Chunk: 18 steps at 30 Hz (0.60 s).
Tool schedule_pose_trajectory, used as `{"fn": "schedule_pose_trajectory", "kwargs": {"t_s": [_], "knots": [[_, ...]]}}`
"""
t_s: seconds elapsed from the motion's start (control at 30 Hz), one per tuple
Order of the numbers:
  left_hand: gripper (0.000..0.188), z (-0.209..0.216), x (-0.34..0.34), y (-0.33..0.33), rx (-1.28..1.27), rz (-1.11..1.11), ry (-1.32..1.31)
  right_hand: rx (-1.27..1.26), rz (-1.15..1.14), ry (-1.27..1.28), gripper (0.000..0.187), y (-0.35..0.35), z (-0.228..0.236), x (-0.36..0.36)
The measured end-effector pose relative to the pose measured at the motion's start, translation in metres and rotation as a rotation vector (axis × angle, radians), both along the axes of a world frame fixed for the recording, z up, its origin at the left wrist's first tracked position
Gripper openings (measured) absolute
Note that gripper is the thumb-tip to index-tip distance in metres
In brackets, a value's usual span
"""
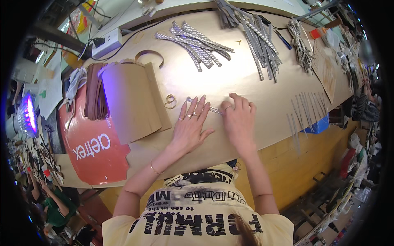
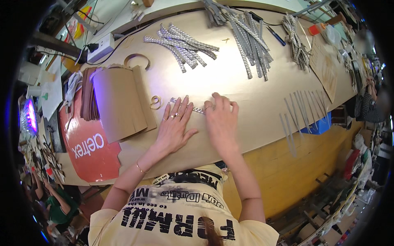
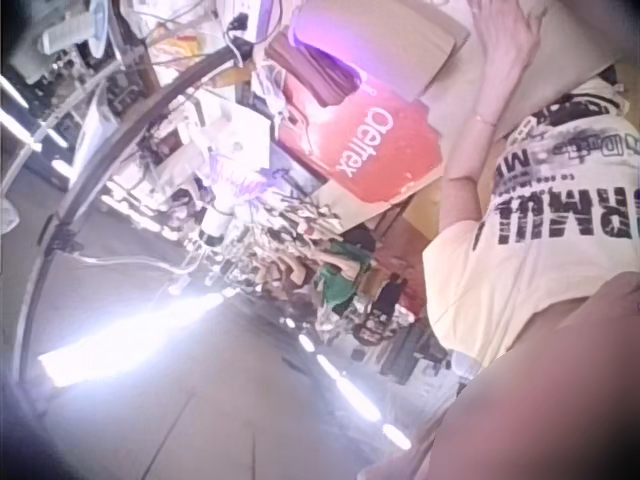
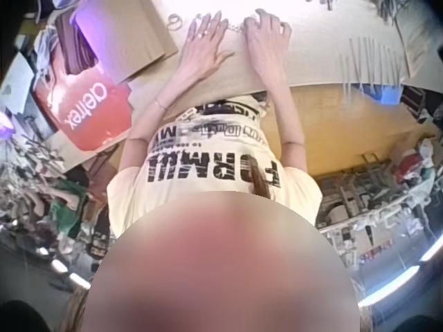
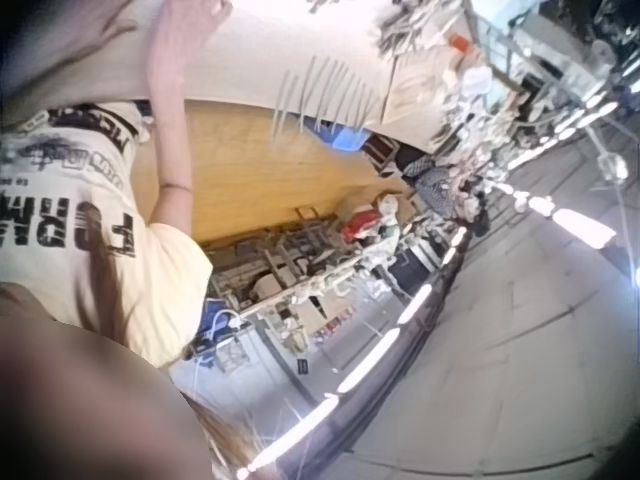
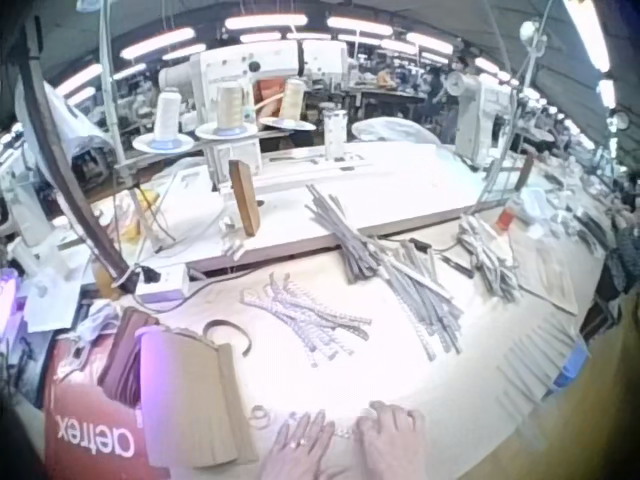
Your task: The person repeatedly picks up a braided cord and a thin strip, aligns them on the table, and secures the strip to the cord end. The person places the finished units aside and repeats the process with new pieces.
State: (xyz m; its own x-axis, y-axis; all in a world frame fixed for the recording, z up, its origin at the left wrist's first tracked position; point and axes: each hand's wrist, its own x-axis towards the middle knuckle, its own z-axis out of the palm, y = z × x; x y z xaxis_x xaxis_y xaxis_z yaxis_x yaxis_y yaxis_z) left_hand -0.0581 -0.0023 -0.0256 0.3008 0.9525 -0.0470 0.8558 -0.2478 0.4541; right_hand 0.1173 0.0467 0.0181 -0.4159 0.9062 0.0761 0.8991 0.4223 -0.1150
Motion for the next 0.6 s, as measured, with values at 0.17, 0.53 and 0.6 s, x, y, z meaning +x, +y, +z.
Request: {"fn": "schedule_pose_trajectory", "kwargs": {"t_s": [0.17,0.53,0.6], "knots": [[0.068,-0.001,0.003,-0.002,0.017,0.026,0.116,-0.184,0.031,0.246,0.067,-0.042,-0.028,-0.036],[0.074,0.005,0.003,-0.003,-0.002,0.142,0.131,-0.277,-0.453,0.018,0.080,-0.088,-0.030,0.022],[0.074,0.002,0.003,-0.002,0.020,0.144,0.107,-0.200,-0.452,-0.063,0.079,-0.090,-0.031,0.025]]}}
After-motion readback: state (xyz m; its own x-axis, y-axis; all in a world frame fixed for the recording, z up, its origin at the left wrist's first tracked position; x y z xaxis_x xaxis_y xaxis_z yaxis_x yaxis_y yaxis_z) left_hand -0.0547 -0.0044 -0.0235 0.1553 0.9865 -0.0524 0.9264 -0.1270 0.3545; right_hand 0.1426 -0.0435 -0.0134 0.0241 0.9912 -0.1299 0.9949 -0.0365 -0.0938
